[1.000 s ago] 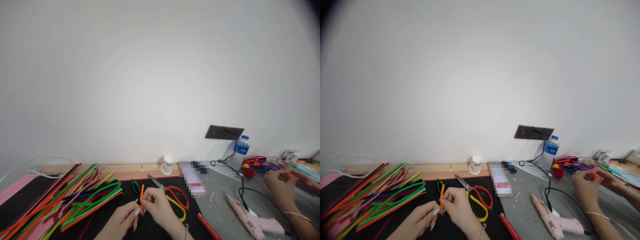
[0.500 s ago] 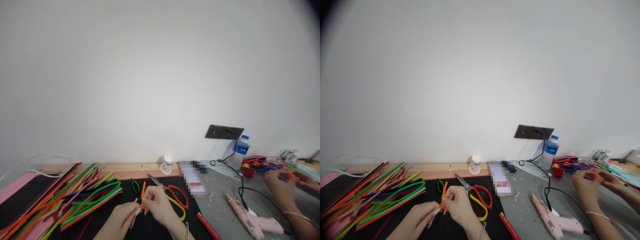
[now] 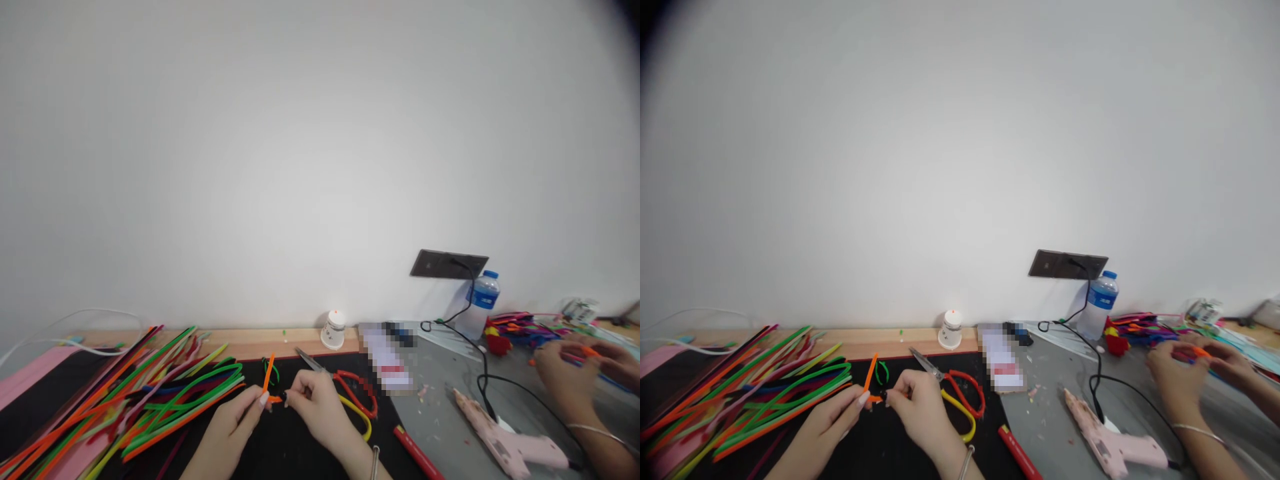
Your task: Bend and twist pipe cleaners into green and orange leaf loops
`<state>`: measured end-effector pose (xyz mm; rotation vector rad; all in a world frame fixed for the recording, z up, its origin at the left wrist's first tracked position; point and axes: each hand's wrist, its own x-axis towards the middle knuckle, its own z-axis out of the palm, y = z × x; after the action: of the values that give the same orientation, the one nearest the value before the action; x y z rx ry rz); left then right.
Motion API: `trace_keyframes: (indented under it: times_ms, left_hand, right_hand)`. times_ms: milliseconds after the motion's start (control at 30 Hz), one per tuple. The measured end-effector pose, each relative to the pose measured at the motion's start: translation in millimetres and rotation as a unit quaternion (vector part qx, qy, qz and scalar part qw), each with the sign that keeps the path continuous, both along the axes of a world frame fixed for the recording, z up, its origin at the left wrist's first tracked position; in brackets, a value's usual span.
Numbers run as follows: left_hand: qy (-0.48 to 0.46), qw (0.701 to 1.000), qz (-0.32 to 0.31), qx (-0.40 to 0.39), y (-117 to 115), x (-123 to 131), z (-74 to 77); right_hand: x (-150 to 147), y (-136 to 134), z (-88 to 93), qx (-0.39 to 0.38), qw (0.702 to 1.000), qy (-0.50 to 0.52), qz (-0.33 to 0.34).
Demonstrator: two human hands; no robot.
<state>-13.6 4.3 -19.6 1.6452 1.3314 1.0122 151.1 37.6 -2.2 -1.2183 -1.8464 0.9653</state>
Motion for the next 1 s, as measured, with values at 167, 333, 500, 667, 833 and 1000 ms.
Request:
trace_keyframes:
  times_ms: [167,333,500,667,833,1000]
  left_hand:
    - [-0.044,0.999,0.004,-0.024,0.7,0.3,-0.8]
    - [-0.165,0.980,-0.038,-0.106,4.0,-0.1,-4.0]
    - [-0.298,0.923,-0.108,-0.219,4.8,4.6,-14.5]
    - [-0.386,0.859,-0.159,-0.297,1.2,4.1,-15.6]
    - [-0.371,0.842,-0.200,-0.338,-4.3,0.8,2.2]
    - [-0.342,0.857,-0.215,-0.319,-7.3,-1.8,6.5]
  right_hand:
    - [-6.1,-5.0,4.9,0.071,0.995,-0.046,-0.052]
    - [-3.1,-2.3,6.0,-0.041,0.994,0.097,0.012]
    - [2.4,-0.6,7.0,-0.145,0.957,0.238,0.082]
    - [0.3,-3.9,9.1,-0.148,0.932,0.301,0.138]
    - [-1.0,-5.1,9.3,-0.128,0.932,0.290,0.178]
    - [1.8,-3.3,6.0,-0.131,0.939,0.238,0.209]
